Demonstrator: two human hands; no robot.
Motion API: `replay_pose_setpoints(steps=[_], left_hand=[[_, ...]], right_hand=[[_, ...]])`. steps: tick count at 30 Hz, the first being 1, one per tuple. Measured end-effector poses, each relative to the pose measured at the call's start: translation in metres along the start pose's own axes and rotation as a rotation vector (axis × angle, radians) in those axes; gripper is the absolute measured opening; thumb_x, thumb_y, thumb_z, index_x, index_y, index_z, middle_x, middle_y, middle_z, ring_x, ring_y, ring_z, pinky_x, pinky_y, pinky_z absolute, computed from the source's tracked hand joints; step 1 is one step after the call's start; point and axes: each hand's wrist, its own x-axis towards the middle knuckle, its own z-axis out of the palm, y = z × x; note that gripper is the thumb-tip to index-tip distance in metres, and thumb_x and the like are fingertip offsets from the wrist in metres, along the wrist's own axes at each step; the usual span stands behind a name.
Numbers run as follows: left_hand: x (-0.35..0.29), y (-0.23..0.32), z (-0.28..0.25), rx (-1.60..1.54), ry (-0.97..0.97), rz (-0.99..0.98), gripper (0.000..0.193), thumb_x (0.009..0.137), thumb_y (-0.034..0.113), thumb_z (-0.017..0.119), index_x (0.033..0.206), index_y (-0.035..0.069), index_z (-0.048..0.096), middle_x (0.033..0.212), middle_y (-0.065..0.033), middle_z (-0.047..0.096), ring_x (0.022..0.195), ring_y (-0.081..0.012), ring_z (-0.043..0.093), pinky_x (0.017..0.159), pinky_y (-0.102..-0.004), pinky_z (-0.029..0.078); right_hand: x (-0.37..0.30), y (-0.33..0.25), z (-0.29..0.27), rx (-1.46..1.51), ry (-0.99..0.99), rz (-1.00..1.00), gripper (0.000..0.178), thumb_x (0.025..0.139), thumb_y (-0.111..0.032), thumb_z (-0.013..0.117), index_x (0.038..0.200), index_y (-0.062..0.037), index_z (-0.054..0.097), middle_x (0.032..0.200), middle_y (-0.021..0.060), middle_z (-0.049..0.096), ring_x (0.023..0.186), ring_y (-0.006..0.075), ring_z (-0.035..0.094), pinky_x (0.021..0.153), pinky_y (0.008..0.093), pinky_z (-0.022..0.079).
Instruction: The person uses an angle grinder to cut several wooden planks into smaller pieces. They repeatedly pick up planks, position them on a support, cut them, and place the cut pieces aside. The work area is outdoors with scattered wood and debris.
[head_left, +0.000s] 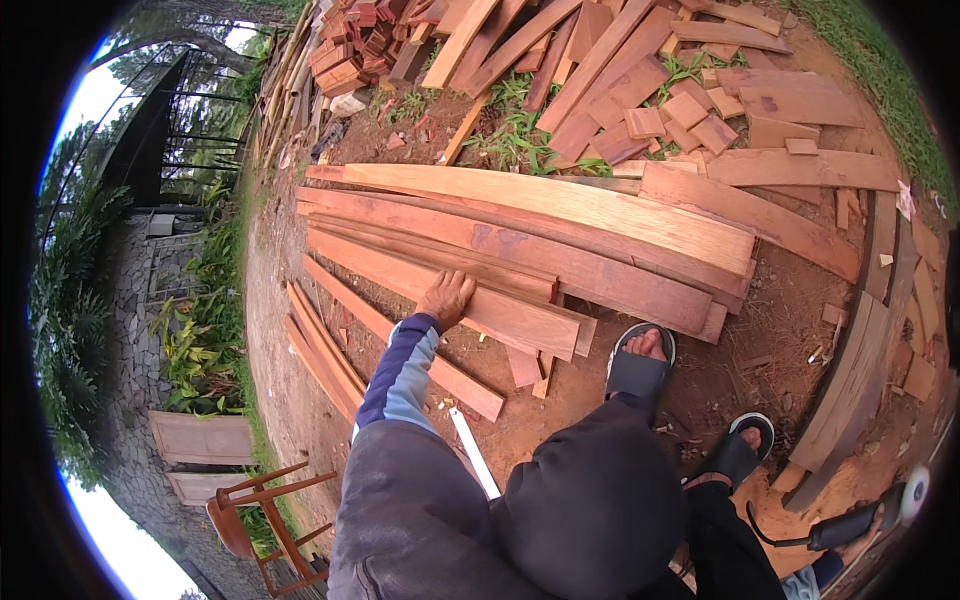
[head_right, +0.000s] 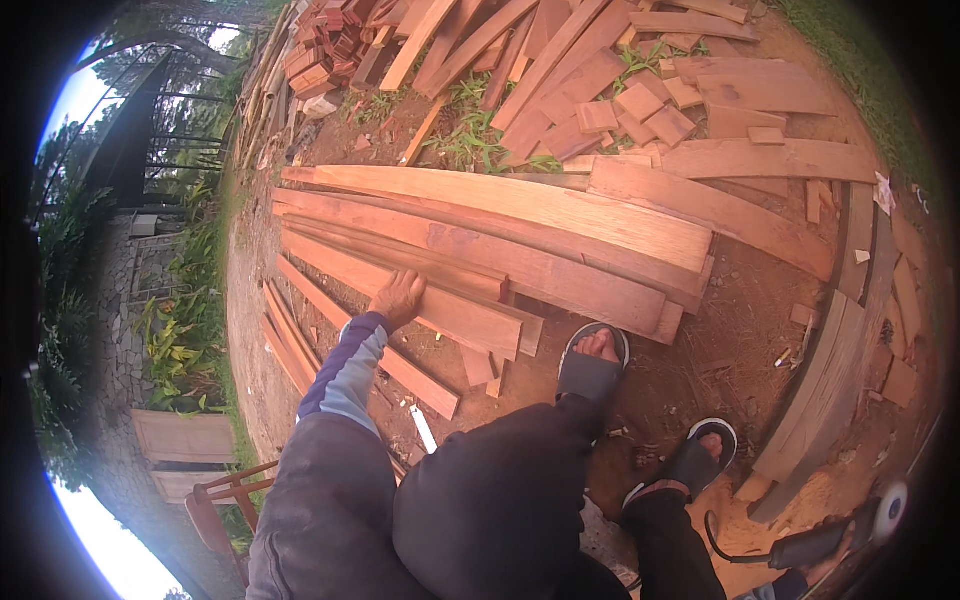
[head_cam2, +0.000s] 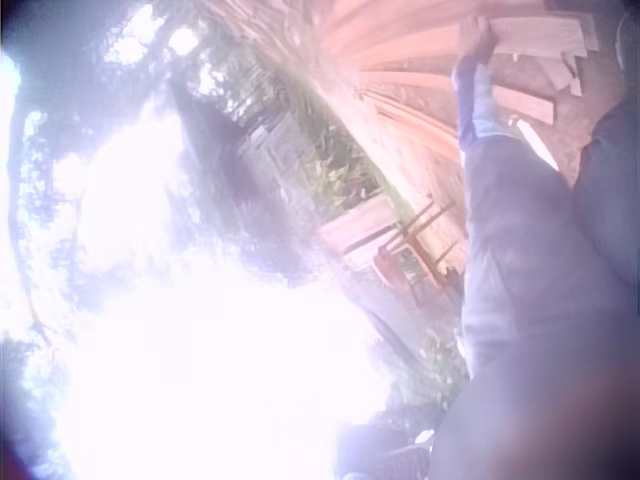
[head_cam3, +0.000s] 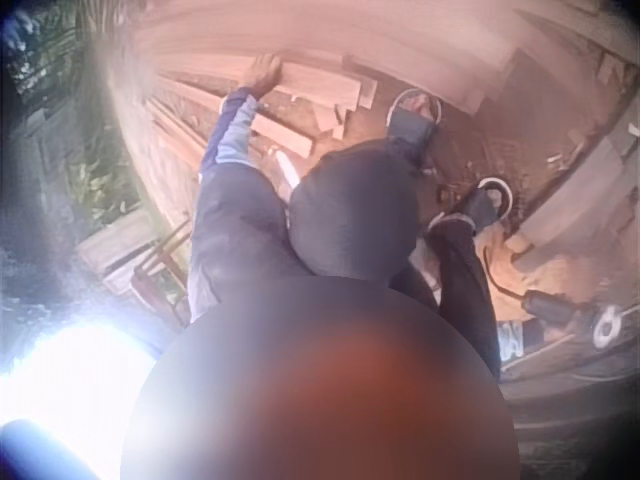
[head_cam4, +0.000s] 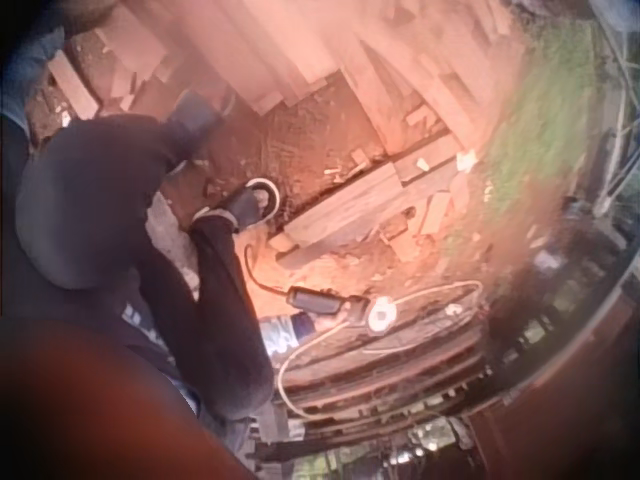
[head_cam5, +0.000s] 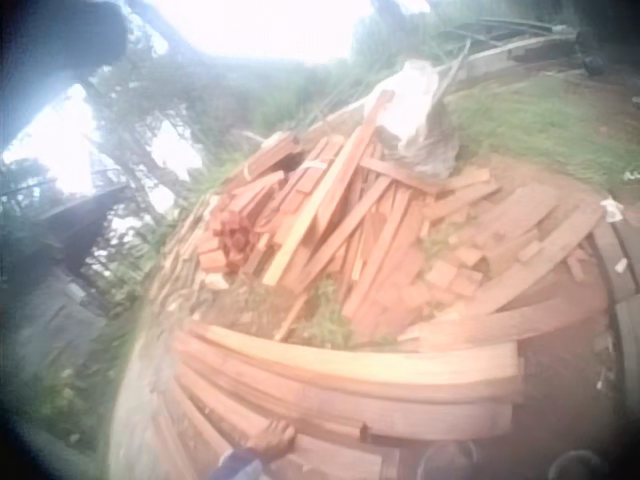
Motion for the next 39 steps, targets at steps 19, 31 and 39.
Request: replay_pose_setpoints(steps=[19, 31, 39], left_hand=[[0.011, 0.021, 0.011, -0.108, -0.114, -0.06, 0.076, 0.066, 0.014, 0.081, 0.13, 0.003, 0.043, 0.128, -0.0196, 0.047, 0.115, -0.0366, 0.05, 0.1, -0.0424, 0.045], [0.013, 0.029, 0.01, -0.117, -0.165, -0.078, 0.085, 0.063, 0.018, 0.085, 0.134, 0.003, 0.041, 0.137, -0.0185, 0.043, 0.127, -0.0386, 0.043, 0.106, -0.0415, 0.042], [0.008, 0.021, 0.013, -0.062, -0.158, -0.091, 0.089, 0.061, 0.023, 0.087, 0.135, 0.003, 0.042, 0.137, -0.0167, 0.044, 0.128, -0.0374, 0.042, 0.108, -0.0399, 0.041]], right_hand=[[-0.02, 0.005, 0.039, 0.1, 0.016, -0.05, 0.032, 0.089, -0.032, 0.07, 0.104, -0.0063, 0.06, 0.084, 0.0062, 0.064, 0.064, 0.0142, 0.062, 0.058, 0.0242, 0.054], [-0.02, 0.004, 0.031, 0.073, 0.081, -0.13, 0.036, 0.089, -0.036, 0.07, 0.104, -0.0053, 0.058, 0.081, 0.0071, 0.062, 0.062, 0.0166, 0.063, 0.053, 0.0263, 0.056], [-0.017, 0.006, 0.026, 0.112, 0.032, -0.04, 0.039, 0.087, -0.036, 0.071, 0.106, -0.0049, 0.057, 0.081, 0.0077, 0.063, 0.064, 0.0172, 0.063, 0.054, 0.0255, 0.055]])
